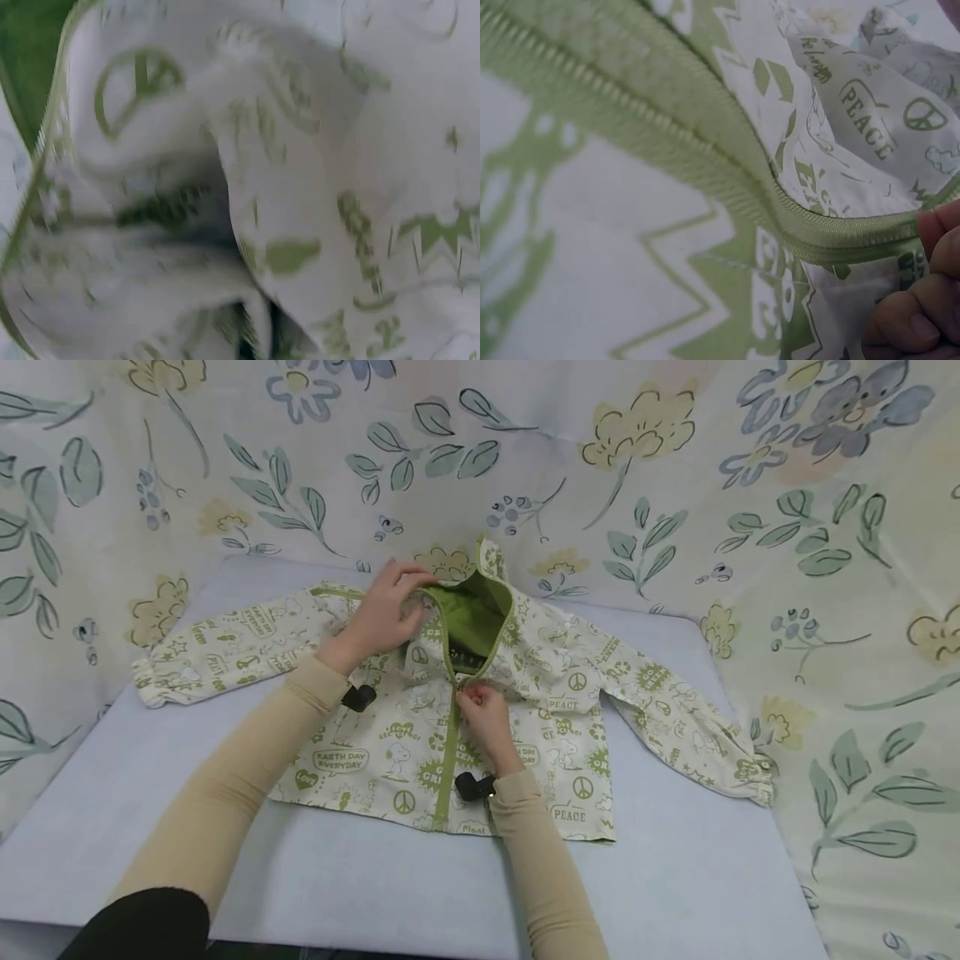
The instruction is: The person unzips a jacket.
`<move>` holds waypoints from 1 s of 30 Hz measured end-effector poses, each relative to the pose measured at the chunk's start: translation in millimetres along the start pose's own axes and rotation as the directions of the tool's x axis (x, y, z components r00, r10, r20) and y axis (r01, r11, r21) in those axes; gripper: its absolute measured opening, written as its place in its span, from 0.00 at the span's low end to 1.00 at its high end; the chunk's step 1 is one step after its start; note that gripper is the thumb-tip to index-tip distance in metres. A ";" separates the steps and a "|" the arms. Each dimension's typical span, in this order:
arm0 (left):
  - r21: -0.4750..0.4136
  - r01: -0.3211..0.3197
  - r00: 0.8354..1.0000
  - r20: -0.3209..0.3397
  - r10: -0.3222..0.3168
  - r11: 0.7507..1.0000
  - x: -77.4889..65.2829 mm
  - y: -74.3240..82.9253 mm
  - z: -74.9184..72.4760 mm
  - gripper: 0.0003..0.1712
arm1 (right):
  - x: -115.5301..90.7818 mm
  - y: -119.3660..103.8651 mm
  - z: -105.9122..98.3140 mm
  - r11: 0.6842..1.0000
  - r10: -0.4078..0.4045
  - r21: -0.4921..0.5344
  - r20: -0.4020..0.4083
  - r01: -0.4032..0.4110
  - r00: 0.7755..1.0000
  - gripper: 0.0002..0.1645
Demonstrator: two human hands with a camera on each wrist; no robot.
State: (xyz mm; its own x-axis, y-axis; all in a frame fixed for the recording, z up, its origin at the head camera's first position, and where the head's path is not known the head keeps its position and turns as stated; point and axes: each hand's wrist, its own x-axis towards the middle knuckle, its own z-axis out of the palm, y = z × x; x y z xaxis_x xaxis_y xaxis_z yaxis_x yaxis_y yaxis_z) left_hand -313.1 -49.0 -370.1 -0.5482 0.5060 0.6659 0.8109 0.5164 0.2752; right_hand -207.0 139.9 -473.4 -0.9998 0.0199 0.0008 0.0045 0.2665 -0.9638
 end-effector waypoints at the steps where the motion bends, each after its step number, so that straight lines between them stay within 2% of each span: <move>1: -0.005 -0.054 0.998 0.027 0.054 0.999 -0.9 4.5 2.2 0.21 | 0.2 -0.3 -0.1 1.000 -0.001 -0.002 -0.002 0.001 1.000 0.13; 3: -0.020 -0.127 0.984 0.119 0.129 0.992 -4.1 13.8 6.3 0.20 | 0.8 -1.3 -0.1 1.000 0.001 -0.005 -0.008 -0.001 1.000 0.13; 4: -0.038 -0.144 0.972 0.180 0.149 0.989 -6.2 18.0 8.5 0.19 | 1.3 -2.2 -0.1 1.000 0.003 -0.008 -0.012 -0.003 1.000 0.12; 8: -0.061 -0.174 0.902 0.391 0.183 0.983 -15.9 28.0 20.5 0.21 | -0.6 -12.6 -1.3 1.000 0.006 -0.009 -0.012 -0.006 1.000 0.12; 10: -0.043 -0.196 0.870 0.453 0.194 0.980 -20.2 28.2 27.6 0.21 | -0.6 -13.9 -2.2 1.000 0.010 0.000 -0.007 -0.010 1.000 0.12; 13: 0.001 -0.232 0.843 0.500 0.200 0.973 -25.0 26.2 35.9 0.19 | -1.1 -14.6 -2.6 1.000 0.016 0.012 -0.006 -0.016 1.000 0.12; 17: -0.005 -0.215 0.832 0.523 0.186 0.977 -29.3 21.9 41.3 0.13 | 0.9 -8.4 -2.9 1.000 0.001 0.008 -0.005 -0.001 1.000 0.13; 22: -0.103 -0.087 0.835 0.535 0.129 0.991 -31.0 17.1 41.5 0.07 | 1.6 -8.3 -3.2 1.000 0.002 0.009 -0.007 -0.002 1.000 0.14; 26: -0.170 0.025 0.838 0.541 0.072 0.985 -28.7 15.3 38.4 0.08 | 2.8 -8.1 -3.4 0.999 -0.024 0.028 0.001 0.024 1.000 0.14; 30: -0.187 0.086 0.842 0.539 0.030 0.979 -25.9 15.1 35.3 0.09 | 1.2 -10.5 -3.9 0.999 -0.048 0.015 0.027 0.048 0.998 0.14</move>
State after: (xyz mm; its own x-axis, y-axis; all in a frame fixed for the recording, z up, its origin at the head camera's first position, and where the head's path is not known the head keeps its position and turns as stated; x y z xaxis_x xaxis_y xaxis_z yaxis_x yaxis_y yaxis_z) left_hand -293.9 -30.0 -407.7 -0.5478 0.8136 0.1948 0.7850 0.4193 0.4561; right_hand -208.2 140.9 -462.3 -0.9990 -0.0190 0.0402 -0.0437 0.2526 -0.9666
